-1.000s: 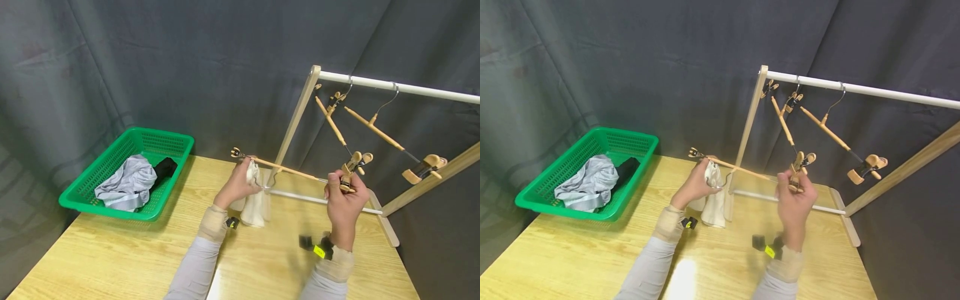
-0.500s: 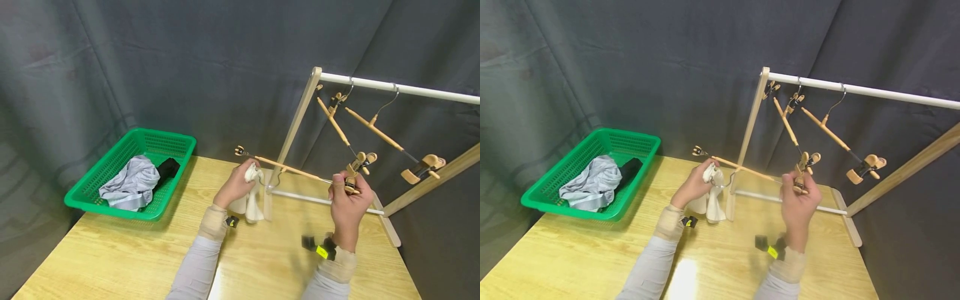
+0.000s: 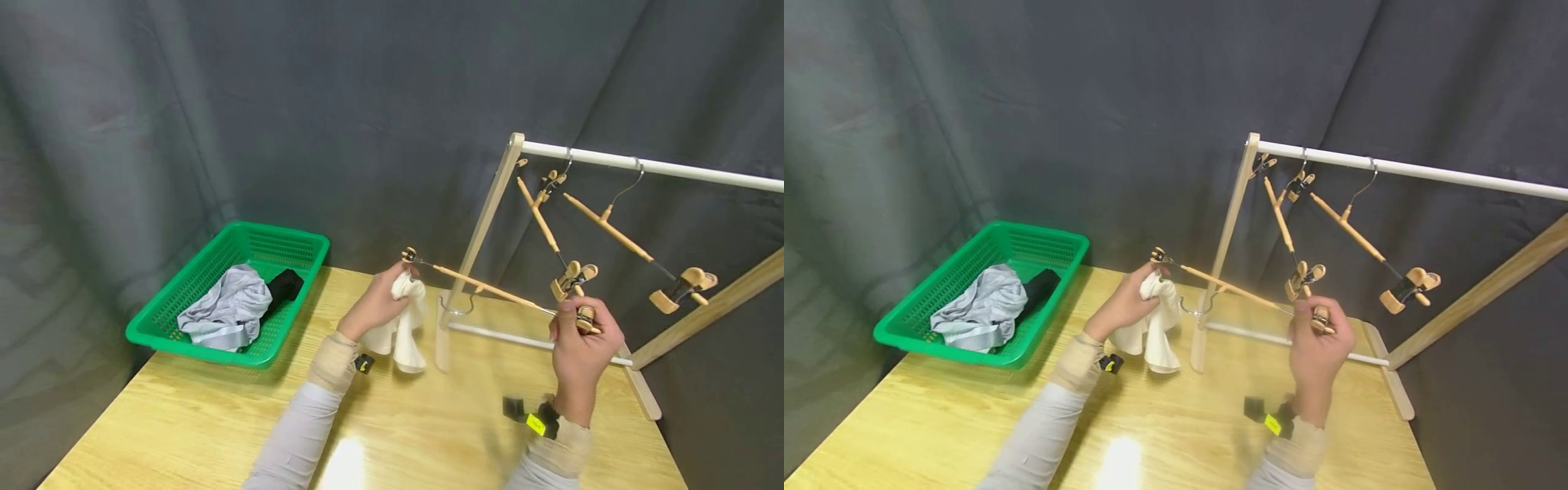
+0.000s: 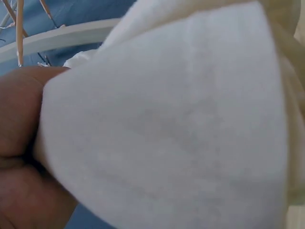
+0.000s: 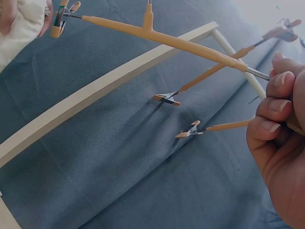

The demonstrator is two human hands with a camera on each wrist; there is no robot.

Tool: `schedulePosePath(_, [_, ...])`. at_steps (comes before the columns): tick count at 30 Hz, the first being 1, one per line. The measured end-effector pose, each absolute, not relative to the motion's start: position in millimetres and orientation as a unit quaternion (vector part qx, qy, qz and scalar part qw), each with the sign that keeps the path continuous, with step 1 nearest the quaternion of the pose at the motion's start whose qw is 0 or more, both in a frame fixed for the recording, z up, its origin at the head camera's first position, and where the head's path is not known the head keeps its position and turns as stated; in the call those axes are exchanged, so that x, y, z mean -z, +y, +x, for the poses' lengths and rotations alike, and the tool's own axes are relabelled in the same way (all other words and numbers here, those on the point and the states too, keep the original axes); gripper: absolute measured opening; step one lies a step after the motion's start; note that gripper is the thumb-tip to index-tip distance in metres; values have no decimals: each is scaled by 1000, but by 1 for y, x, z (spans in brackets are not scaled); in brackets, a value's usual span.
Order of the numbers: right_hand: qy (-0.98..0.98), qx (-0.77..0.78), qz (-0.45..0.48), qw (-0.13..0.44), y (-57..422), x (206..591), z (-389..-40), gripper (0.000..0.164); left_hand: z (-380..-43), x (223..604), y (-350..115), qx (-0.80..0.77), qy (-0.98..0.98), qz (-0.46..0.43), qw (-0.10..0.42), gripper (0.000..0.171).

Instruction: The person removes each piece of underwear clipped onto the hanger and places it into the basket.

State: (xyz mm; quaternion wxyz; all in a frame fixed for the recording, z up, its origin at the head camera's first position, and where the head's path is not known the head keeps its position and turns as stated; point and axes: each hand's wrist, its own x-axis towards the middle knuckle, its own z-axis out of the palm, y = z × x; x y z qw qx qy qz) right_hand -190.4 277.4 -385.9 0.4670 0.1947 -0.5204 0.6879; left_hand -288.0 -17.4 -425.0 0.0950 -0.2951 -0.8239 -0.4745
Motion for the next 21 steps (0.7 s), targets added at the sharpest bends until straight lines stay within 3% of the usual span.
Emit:
schedulePosePath(10, [-518, -689, 181, 474, 285, 386, -186, 18, -292, 397, -57, 412, -850, -302, 124, 50])
schedulePosePath(21, [-516, -692, 173, 474, 292, 389, -182, 18, -299, 347, -135, 372, -876, -236, 195, 50])
